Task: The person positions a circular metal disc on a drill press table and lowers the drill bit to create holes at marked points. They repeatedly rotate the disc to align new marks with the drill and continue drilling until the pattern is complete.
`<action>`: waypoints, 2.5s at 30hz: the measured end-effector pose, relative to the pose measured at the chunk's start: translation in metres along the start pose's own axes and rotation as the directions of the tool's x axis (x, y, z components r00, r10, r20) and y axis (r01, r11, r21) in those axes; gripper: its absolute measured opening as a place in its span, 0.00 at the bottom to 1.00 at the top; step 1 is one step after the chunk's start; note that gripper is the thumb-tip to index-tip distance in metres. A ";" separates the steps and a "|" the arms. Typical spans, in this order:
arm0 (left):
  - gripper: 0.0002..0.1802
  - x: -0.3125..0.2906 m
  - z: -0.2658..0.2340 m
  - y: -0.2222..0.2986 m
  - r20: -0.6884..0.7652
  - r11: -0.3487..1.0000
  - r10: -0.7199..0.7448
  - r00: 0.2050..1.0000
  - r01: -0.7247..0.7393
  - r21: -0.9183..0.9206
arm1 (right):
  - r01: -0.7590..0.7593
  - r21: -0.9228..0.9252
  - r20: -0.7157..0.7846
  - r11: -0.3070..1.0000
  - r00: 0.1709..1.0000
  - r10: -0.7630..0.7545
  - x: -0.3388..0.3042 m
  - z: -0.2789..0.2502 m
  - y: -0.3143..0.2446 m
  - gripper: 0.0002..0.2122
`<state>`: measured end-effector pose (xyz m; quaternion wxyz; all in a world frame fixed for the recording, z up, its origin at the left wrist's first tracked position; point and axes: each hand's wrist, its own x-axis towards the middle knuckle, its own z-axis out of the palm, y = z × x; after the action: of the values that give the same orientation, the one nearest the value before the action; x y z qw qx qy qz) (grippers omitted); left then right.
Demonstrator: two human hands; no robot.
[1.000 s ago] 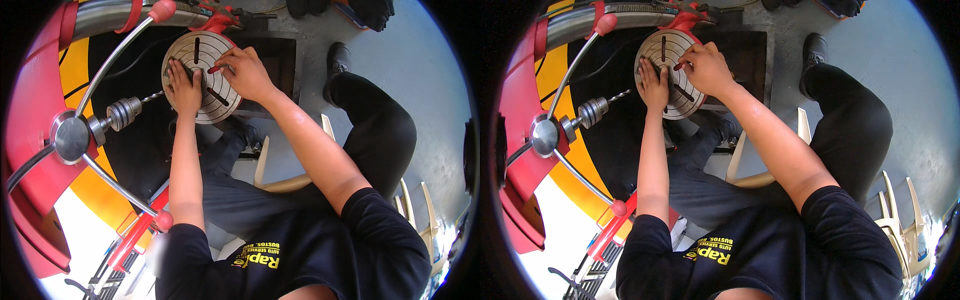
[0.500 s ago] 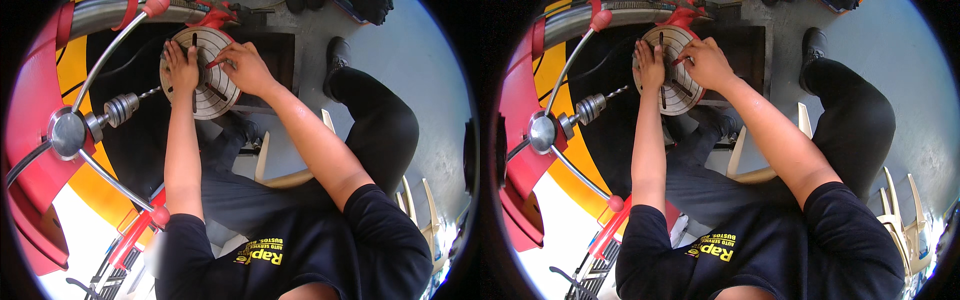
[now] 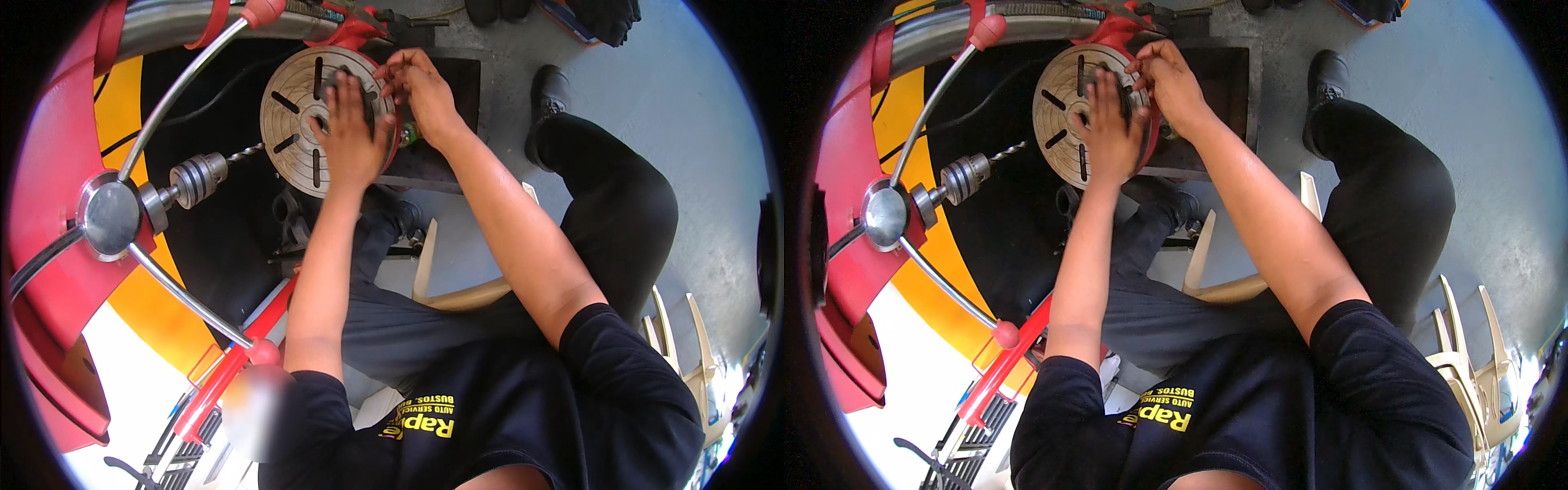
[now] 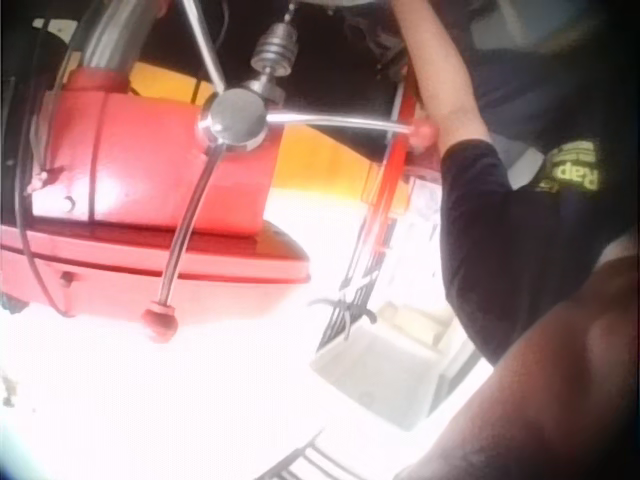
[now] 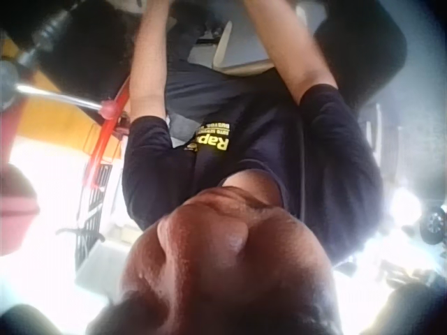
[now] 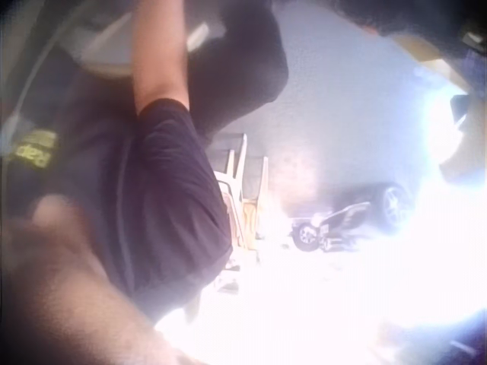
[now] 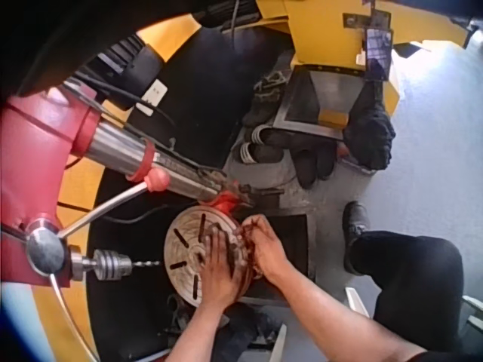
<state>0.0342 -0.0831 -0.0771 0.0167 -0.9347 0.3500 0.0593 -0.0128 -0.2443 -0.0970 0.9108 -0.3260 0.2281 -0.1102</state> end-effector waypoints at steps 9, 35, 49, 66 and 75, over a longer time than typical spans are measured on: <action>0.47 -0.028 -0.004 0.024 0.011 0.997 0.065 0.998 -0.065 -0.033 | 0.059 -0.181 0.004 0.982 0.998 -0.060 0.006 -0.013 -0.014 0.17; 0.57 -0.053 0.015 0.027 -0.167 0.983 -0.122 0.978 0.096 -0.156 | 0.178 -0.792 0.297 0.584 0.948 0.114 -0.050 0.046 -0.077 0.20; 0.55 -0.099 -0.001 -0.012 -0.061 0.981 -0.182 0.981 0.177 -0.084 | -0.116 -0.542 0.424 0.833 0.817 0.390 -0.048 0.055 -0.052 0.36; 0.55 -0.074 0.006 -0.003 -0.018 0.984 -0.135 0.991 0.132 -0.121 | -0.279 -0.455 0.322 0.845 0.834 0.449 -0.028 0.041 -0.067 0.40; 0.58 -0.041 0.019 -0.037 -0.059 0.968 -0.222 0.973 0.213 -0.133 | -0.222 -0.494 0.393 0.841 0.805 0.444 -0.014 0.035 -0.030 0.39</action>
<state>0.0257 -0.0271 -0.0912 -0.0486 -0.9682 0.2413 0.0446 -0.0097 -0.2430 -0.0487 0.8495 -0.4865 0.0613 0.1948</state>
